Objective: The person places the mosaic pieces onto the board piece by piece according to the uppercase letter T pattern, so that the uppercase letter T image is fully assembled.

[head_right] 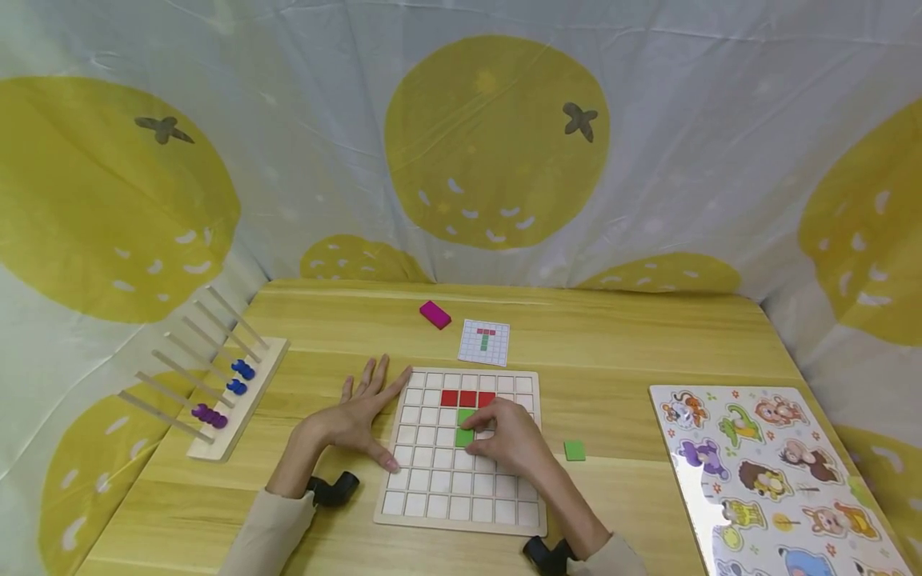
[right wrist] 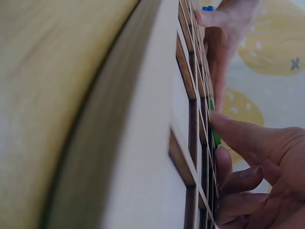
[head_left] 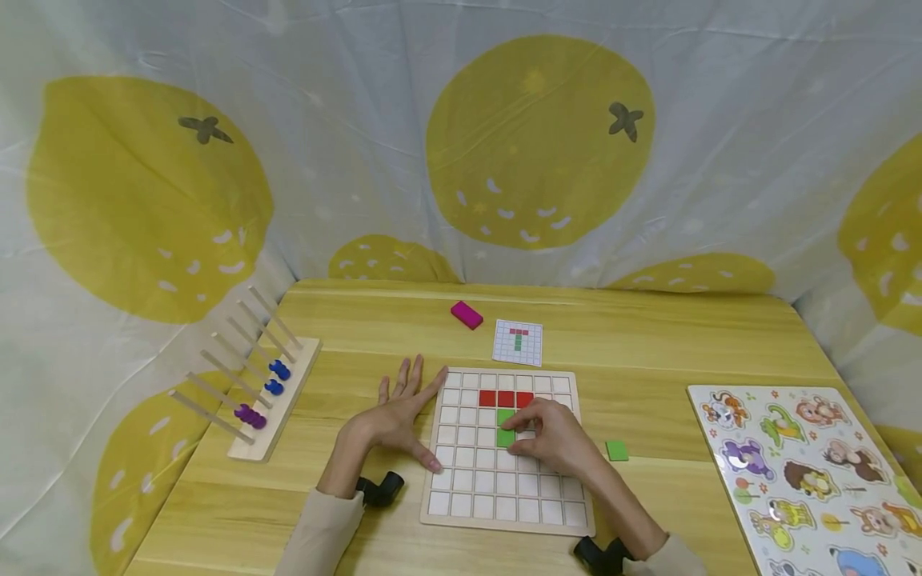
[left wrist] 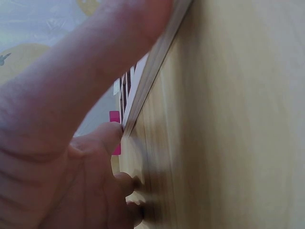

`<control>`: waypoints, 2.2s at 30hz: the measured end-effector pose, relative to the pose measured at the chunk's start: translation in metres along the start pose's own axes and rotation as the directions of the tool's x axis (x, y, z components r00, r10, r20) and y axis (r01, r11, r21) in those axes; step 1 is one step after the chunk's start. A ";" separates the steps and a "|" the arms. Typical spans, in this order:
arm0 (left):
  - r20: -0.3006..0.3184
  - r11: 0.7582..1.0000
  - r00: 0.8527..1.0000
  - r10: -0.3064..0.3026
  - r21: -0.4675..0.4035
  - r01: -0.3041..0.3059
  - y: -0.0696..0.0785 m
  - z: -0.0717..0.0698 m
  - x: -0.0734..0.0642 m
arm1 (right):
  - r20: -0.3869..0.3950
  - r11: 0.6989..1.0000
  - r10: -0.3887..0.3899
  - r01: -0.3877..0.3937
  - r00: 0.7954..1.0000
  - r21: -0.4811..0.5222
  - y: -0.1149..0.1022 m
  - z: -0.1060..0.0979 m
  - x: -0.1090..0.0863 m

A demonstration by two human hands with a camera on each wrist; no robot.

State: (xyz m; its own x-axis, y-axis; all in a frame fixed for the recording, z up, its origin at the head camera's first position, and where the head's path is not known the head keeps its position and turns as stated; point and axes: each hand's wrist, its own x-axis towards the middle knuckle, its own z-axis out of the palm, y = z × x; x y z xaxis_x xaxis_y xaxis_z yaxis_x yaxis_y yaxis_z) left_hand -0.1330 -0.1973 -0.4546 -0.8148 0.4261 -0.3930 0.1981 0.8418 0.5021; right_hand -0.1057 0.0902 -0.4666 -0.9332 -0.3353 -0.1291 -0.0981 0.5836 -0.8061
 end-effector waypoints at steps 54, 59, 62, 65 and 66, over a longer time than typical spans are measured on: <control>-0.007 1.000 1.000 0.009 0.018 -0.009 -0.001 0.001 0.000 | 0.348 0.960 -0.266 0.214 0.899 0.181 0.100 -0.133 -0.034; -0.004 1.000 1.000 0.011 0.014 -0.011 -0.002 0.002 0.000 | 0.355 0.960 -0.270 0.223 0.895 0.167 0.104 -0.131 -0.033; -0.004 1.000 1.000 0.008 0.013 -0.008 -0.002 0.002 0.000 | 0.358 0.961 -0.270 0.224 0.894 0.165 0.105 -0.131 -0.032; -0.007 1.000 1.000 0.005 0.014 -0.005 -0.002 0.002 -0.001 | 0.352 0.961 -0.270 0.229 0.896 0.156 0.105 -0.130 -0.031; -0.008 1.000 1.000 0.007 0.014 -0.007 -0.002 0.001 -0.001 | 0.349 0.961 -0.271 0.231 0.897 0.152 0.105 -0.130 -0.031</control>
State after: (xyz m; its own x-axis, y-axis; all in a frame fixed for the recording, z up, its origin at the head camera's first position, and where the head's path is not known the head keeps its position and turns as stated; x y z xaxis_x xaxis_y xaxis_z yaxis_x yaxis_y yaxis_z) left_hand -0.1318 -0.1988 -0.4561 -0.8178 0.4291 -0.3836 0.2112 0.8437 0.4934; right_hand -0.1318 0.2578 -0.4720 -0.6903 -0.7168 -0.0987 -0.2574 0.3708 -0.8923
